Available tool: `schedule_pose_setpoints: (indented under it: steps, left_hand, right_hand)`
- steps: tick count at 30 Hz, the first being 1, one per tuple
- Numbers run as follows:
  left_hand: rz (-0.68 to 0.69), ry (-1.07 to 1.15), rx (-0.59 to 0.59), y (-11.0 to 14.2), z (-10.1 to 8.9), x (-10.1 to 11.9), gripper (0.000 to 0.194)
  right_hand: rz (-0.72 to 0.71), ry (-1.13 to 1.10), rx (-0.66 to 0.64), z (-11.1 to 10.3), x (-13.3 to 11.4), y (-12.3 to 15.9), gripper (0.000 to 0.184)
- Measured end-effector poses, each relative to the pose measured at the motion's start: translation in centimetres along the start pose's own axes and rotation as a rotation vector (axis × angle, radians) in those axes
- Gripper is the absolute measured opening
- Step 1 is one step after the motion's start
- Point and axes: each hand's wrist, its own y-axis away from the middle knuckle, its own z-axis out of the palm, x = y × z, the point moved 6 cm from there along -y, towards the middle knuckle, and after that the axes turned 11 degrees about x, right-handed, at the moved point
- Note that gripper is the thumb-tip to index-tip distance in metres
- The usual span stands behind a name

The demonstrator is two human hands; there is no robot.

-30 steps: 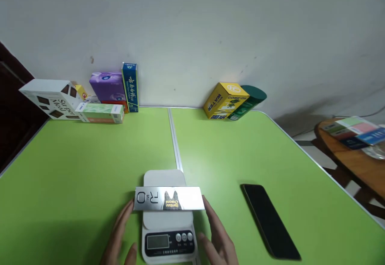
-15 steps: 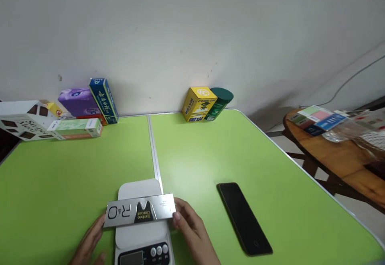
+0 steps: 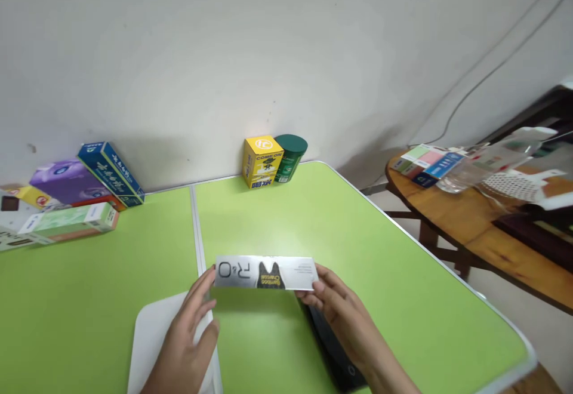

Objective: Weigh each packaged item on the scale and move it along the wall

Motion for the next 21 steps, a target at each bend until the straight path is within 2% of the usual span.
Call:
schedule_pose_setpoints:
  steps: [3,6,8,10,12,15,18,21]
  left_hand:
    - [-0.004,-0.004,-0.072,-3.2,3.0,2.1,0.063]
    - [-0.015,0.018,-0.043,-6.0,5.2,3.4,0.061]
    - [-0.023,0.060,-0.034,-7.9,6.6,3.9,0.055]
    - [-0.014,0.121,-0.019,-9.9,8.1,4.5,0.050]
    - [0.034,0.193,0.038,-12.3,9.2,5.2,0.055]
    - [0.148,0.214,0.164,-16.2,10.0,6.6,0.064]
    - [0.167,0.134,0.235,-20.2,10.5,7.5,0.058]
    - [0.171,0.068,0.275,-24.1,10.5,8.4,0.042]
  right_hand:
    - [-0.042,0.000,0.026,-1.6,-1.1,-2.4,0.054]
    - [-0.120,0.115,0.034,-2.8,-2.8,-4.5,0.053]
    - [-0.241,0.224,0.079,-3.1,-5.1,-5.6,0.048]
    - [-0.420,0.379,0.123,-2.1,-8.4,-6.4,0.047]
    - [-0.638,0.576,0.124,0.5,-12.0,-7.2,0.048]
    - [-0.920,0.800,0.098,6.1,-16.7,-8.5,0.039]
    - [-1.037,0.979,0.092,11.4,-19.3,-10.9,0.033]
    - [-1.094,1.126,0.124,15.0,-20.3,-13.7,0.026]
